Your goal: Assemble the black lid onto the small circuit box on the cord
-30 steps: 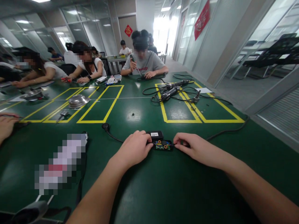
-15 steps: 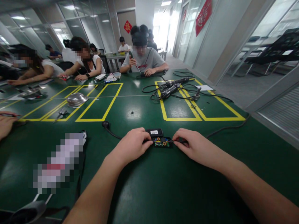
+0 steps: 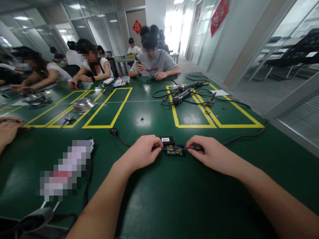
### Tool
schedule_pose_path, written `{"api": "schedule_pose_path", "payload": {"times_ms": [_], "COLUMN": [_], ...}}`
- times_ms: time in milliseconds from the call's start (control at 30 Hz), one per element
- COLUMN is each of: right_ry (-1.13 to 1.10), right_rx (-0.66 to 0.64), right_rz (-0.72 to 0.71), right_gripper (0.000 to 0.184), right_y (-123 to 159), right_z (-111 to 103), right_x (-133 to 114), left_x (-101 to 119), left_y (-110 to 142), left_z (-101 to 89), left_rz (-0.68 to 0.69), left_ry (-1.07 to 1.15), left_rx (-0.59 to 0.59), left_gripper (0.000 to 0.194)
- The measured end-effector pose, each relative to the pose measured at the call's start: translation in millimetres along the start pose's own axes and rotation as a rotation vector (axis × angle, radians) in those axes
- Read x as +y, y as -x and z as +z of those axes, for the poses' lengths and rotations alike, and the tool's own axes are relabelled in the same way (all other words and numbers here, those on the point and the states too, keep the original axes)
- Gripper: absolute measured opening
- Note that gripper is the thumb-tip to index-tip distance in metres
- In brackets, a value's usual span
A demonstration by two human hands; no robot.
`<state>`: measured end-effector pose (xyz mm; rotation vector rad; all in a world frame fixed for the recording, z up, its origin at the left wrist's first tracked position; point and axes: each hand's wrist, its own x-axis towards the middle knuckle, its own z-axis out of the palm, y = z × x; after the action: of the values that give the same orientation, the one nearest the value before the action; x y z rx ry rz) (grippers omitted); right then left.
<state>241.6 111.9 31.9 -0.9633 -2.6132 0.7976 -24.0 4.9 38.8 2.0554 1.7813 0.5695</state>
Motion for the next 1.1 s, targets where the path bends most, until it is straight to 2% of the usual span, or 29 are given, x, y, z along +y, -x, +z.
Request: {"api": "schedule_pose_path", "payload": {"times_ms": [400, 467, 567, 667, 733, 833, 1000, 1100], "right_ry": [-0.024, -0.021, -0.008, -0.008, -0.019, -0.039, -0.063, -0.098], "right_rx": [-0.053, -0.058, -0.053, -0.040, -0.028, 0.003, 0.036, 0.053], "right_rz": [0.022, 0.033, 0.040, 0.037, 0.023, -0.009, -0.012, -0.009], "right_gripper": [0.018, 0.018, 0.017, 0.017, 0.017, 0.015, 0.014, 0.016], "right_y": [-4, -4, -4, -5, -5, -5, -5, -6], "right_z": [1, 0, 1, 5, 8, 13, 22, 28], "right_x": [10, 9, 5, 1, -1, -2, 2, 6], "left_x": [-10, -10, -10, -12, -15, -18, -18, -14], "left_y": [-5, -4, -5, -8, -10, -11, -12, -10], "left_z": [5.3, 8.7, 15.6, 21.5, 22.8, 20.6, 15.7, 14.3], "left_rz": [0.020, 0.052, 0.072, 0.073, 0.035, -0.071, -0.217, -0.204], "left_ry": [0.005, -0.020, -0.066, -0.062, -0.064, -0.087, -0.126, -0.067], "left_rx": [-0.030, 0.015, 0.146, 0.202, 0.156, 0.114, 0.195, 0.242], "left_gripper": [0.014, 0.013, 0.013, 0.032, 0.039, 0.036, 0.027, 0.037]}}
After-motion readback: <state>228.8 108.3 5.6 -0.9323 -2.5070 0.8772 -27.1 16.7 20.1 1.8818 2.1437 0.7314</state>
